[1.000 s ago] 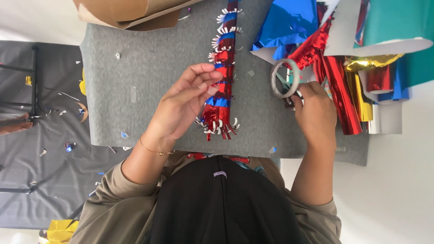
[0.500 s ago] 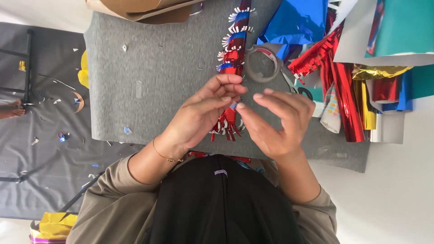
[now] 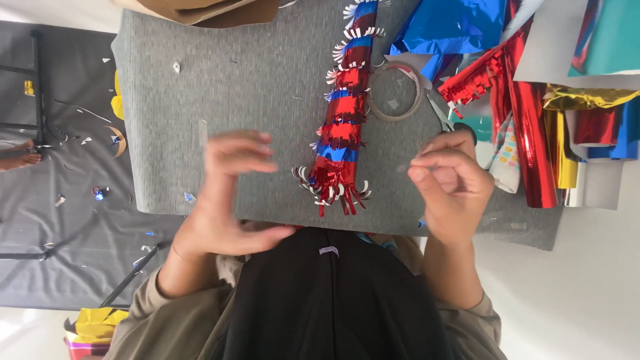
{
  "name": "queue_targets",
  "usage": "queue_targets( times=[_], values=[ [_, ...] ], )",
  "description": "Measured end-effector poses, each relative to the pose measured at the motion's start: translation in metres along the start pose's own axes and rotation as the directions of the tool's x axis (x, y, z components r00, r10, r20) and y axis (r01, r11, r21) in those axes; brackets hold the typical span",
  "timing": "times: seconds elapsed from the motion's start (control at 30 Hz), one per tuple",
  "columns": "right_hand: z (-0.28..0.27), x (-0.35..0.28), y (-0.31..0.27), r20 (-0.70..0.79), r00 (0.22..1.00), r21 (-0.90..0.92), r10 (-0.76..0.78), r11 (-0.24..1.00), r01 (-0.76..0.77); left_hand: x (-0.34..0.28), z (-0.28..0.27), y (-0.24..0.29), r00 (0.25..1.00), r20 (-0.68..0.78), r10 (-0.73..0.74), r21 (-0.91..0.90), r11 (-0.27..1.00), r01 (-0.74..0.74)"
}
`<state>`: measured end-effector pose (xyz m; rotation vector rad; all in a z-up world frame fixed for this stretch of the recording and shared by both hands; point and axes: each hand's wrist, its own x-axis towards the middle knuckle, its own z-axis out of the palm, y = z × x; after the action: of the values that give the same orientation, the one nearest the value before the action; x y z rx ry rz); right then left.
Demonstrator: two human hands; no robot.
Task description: Decorating a cylindrical tube with colorful fringed foil using double-sided tape and scissors.
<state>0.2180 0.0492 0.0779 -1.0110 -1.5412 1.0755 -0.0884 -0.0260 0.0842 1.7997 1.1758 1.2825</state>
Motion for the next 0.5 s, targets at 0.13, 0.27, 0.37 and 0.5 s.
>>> queue_targets(
  times=[0.13,0.27,0.37,0.5],
  values=[
    [-0.006,-0.004,0.023,0.011,0.987,0.150,0.161,0.976,-0.161,-0.019,0.045,-0.029,0.986,0.165,0.028,0.643,0.755,-0.129],
    [0.004,-0.007,0.042,0.071,0.990,0.306,0.122,0.942,-0.138,-0.041,0.084,-0.057,0.972,-0.096,0.216,0.780,0.623,-0.061],
    [0.011,-0.009,0.040,0.115,0.983,0.322,0.146,0.930,-0.176,-0.040,0.095,-0.063,0.944,-0.192,0.268,0.732,0.680,-0.044],
    [0.012,-0.010,0.035,0.194,0.960,0.319,0.203,0.912,-0.257,-0.040,0.104,-0.077,0.914,-0.231,0.334,0.753,0.656,-0.050]
  ],
)
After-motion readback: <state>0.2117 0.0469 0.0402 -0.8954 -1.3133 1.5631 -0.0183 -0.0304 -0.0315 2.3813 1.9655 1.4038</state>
